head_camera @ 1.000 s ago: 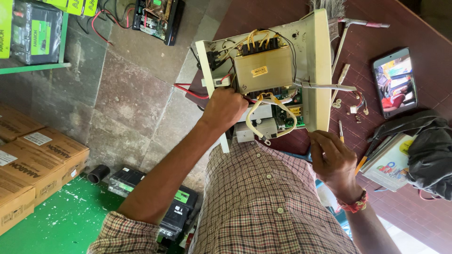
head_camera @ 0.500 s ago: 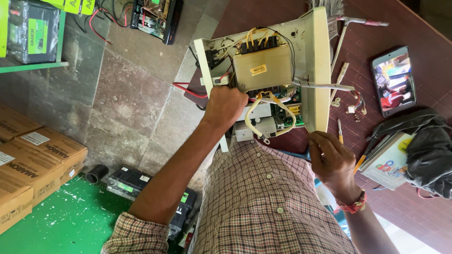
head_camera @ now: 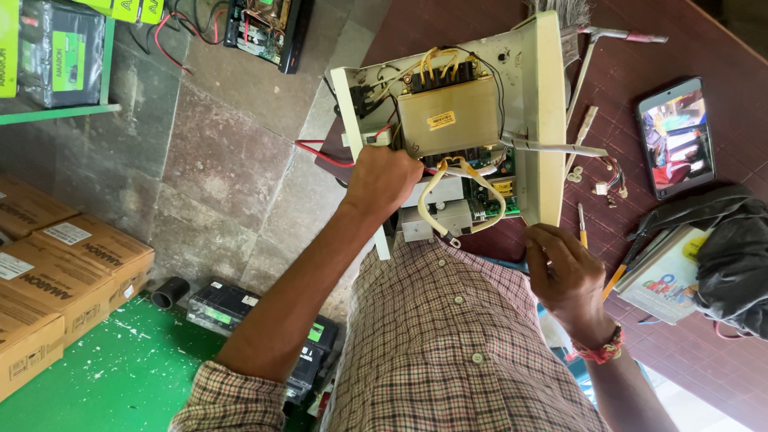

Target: The person uses a screwdriver to tighten screws on an open electronic device, then uses a multimeter probe to test connections inside the unit. The person manipulates wires and components within the device's casing.

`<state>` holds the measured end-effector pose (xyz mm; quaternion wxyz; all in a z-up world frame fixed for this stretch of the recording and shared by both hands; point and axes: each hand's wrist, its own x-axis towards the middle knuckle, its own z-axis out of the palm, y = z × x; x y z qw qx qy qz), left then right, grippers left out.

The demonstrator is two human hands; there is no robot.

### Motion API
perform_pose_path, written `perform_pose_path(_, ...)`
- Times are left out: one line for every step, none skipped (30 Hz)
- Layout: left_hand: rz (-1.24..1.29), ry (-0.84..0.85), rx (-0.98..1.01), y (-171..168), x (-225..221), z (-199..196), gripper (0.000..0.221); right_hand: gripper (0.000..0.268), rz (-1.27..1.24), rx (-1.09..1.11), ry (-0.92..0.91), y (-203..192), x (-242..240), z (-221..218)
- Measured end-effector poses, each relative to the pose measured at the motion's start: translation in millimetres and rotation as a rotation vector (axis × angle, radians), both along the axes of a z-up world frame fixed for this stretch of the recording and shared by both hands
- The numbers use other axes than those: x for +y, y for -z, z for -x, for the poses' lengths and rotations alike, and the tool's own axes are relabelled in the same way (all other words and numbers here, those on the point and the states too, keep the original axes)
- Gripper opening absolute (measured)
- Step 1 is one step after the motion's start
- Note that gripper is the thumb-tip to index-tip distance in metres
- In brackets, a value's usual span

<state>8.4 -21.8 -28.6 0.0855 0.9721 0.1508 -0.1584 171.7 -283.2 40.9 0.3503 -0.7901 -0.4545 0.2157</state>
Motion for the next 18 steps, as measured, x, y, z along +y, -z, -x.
perform_pose_path(-0.001, 0.012, 0.010, 0.0, 0.8, 0.1, 0.014, 0.007, 0.003, -0.002, -0.001, 0.6, 0.2, -0.6)
perform_pose_path(-0.002, 0.013, 0.009, 0.3, 1.4, -0.5, 0.014, 0.007, 0.006, -0.003, -0.002, 1.1, 0.5, -1.2)
perform_pose_path(-0.002, 0.013, 0.010, 0.4, 1.6, -0.4, 0.013, 0.007, 0.009, -0.003, -0.003, 1.5, 0.6, -1.1)
perform_pose_path(-0.001, 0.013, 0.010, 0.5, 1.9, -0.3, 0.012, 0.007, 0.009, -0.009, -0.002, 1.8, 0.7, -1.0)
perform_pose_path(0.006, 0.010, -0.005, 0.7, 2.2, -0.1, 0.012, 0.007, 0.009, -0.013, -0.001, 2.0, 0.9, -0.7)
perform_pose_path(0.014, 0.006, -0.020, 0.9, 2.5, 0.1, 0.012, 0.007, 0.009, -0.018, 0.000, 2.3, 1.1, -0.6)
perform_pose_path(0.023, 0.003, -0.036, 1.4, 2.6, -0.1, 0.012, 0.007, 0.010, -0.023, 0.000, 2.4, 1.2, -0.6)
perform_pose_path(0.036, -0.001, -0.051, 1.8, 2.8, -0.2, 0.013, 0.007, 0.010, -0.029, 0.000, 2.3, 1.3, -0.8)
perform_pose_path(0.047, -0.005, -0.064, 1.9, 3.5, 0.2, 0.013, 0.007, 0.010, -0.034, -0.001, 2.5, 1.8, -0.8)
perform_pose_path(0.059, -0.009, -0.077, 2.0, 4.0, 0.5, 0.015, 0.008, 0.007, -0.033, 0.000, 2.4, 2.3, -0.9)
perform_pose_path(0.063, -0.011, -0.076, 2.1, 4.3, 0.7, 0.015, 0.008, 0.004, -0.033, 0.001, 2.5, 3.0, -1.2)
perform_pose_path(0.066, -0.012, -0.074, 2.4, 4.1, 0.8, 0.015, 0.008, 0.000, -0.032, 0.002, 2.7, 3.7, -1.8)
perform_pose_path(0.071, -0.011, -0.072, 2.7, 3.8, 1.0, 0.016, 0.009, 0.006, -0.032, 0.001, 2.6, 4.0, -2.3)
perform_pose_path(0.068, -0.012, -0.088, 2.9, 3.8, 1.5, 0.016, 0.009, 0.012, -0.031, 0.000, 2.9, 4.3, -3.1)
perform_pose_path(0.068, -0.010, -0.105, 3.4, 3.5, 1.8, 0.015, 0.009, 0.019, -0.032, 0.001, 2.8, 3.9, -3.7)
perform_pose_path(0.067, -0.008, -0.122, 3.8, 2.8, 2.0, 0.015, 0.009, 0.024, -0.021, 0.002, 2.9, 3.6, -4.5)
perform_pose_path(0.053, -0.002, -0.102, 4.1, 2.3, 1.6, 0.013, 0.009, 0.029, -0.012, 0.005, 3.0, 3.7, -5.5)
perform_pose_path(0.039, 0.005, -0.083, 4.1, 1.6, 1.3, 0.011, 0.009, 0.034, -0.002, 0.007, 2.9, 3.6, -6.6)
